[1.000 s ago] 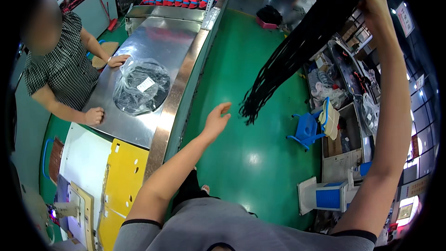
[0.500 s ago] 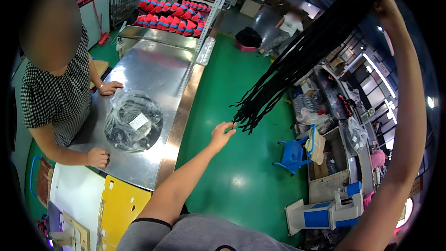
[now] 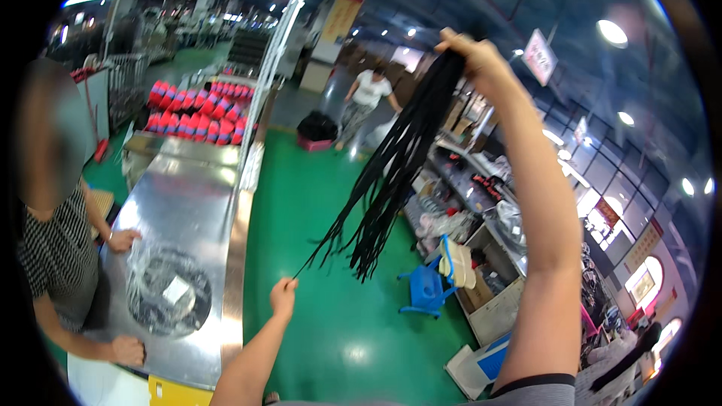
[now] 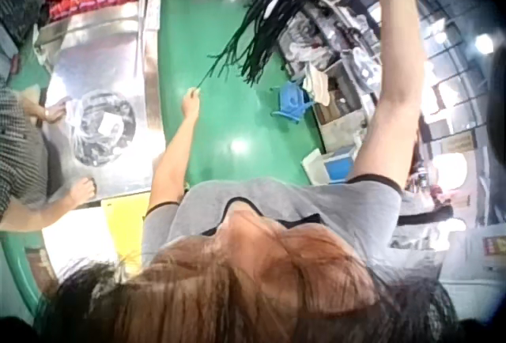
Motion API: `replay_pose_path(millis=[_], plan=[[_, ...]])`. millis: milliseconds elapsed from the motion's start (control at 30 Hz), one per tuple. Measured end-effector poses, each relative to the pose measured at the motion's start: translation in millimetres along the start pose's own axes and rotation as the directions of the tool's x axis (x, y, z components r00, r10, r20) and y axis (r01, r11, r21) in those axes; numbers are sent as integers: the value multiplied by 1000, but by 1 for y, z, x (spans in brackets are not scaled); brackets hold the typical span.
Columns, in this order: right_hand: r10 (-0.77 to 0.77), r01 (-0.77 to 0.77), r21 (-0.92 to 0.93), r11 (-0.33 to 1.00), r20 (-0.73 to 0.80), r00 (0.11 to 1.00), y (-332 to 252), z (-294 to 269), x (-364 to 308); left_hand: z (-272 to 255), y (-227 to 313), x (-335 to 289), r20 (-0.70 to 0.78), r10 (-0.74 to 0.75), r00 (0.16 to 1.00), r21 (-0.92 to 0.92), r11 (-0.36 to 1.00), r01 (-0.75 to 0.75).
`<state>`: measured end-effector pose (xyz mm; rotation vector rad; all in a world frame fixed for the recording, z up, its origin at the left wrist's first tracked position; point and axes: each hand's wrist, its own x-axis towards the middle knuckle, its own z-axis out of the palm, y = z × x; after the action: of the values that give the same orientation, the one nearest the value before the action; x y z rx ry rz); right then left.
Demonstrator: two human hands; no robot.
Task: The person cuts a bundle of black cords into shorter pieces using scissors, then gathers and bundles them with a rubber band. The person walks to another workstation and hands the bundle to a coworker, who cuts the rubber band and places the cords into a bag.
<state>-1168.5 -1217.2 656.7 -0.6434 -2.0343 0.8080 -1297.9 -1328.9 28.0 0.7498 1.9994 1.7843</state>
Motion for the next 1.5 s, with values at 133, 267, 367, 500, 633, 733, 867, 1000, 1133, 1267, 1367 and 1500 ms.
replay_pose_path(millis=[133,267,367,500,633,733,867,1000,1133,1267,1367,1500], plan=[[174,-175,53,983,20,985,-2,19,-7,-16,1,0,82,-104,991,72,993,98],[215,-221,135,966,56,975,-4,11,-29,-4,9,-7,23,-12,1000,121,993,9],[194,-233,217,948,190,962,0,35,-21,-31,37,4,-65,156,986,-99,982,-162],[247,-279,181,943,181,952,7,25,-31,-48,206,-17,33,463,886,-445,801,-401],[66,-51,-93,994,171,983,7,36,-46,-63,292,-26,36,715,698,-282,678,-679],[-47,64,-234,970,81,996,1,50,-55,-48,317,-22,-82,703,706,-165,689,-706],[-211,218,-269,938,55,976,4,58,-57,-52,313,0,190,479,857,-575,762,-298],[-200,207,-272,940,54,978,14,56,-59,-72,299,14,413,396,820,-781,618,95],[-160,183,-281,942,101,982,32,58,-57,-86,285,24,492,393,777,-756,636,157],[-221,242,-227,943,116,968,43,62,-51,-93,275,36,524,405,749,-707,697,118],[-242,273,-253,928,148,959,39,66,-55,-97,275,37,527,381,760,-720,674,162],[-258,287,-284,915,136,956,45,64,-54,-98,268,50,537,422,730,-718,683,133]])
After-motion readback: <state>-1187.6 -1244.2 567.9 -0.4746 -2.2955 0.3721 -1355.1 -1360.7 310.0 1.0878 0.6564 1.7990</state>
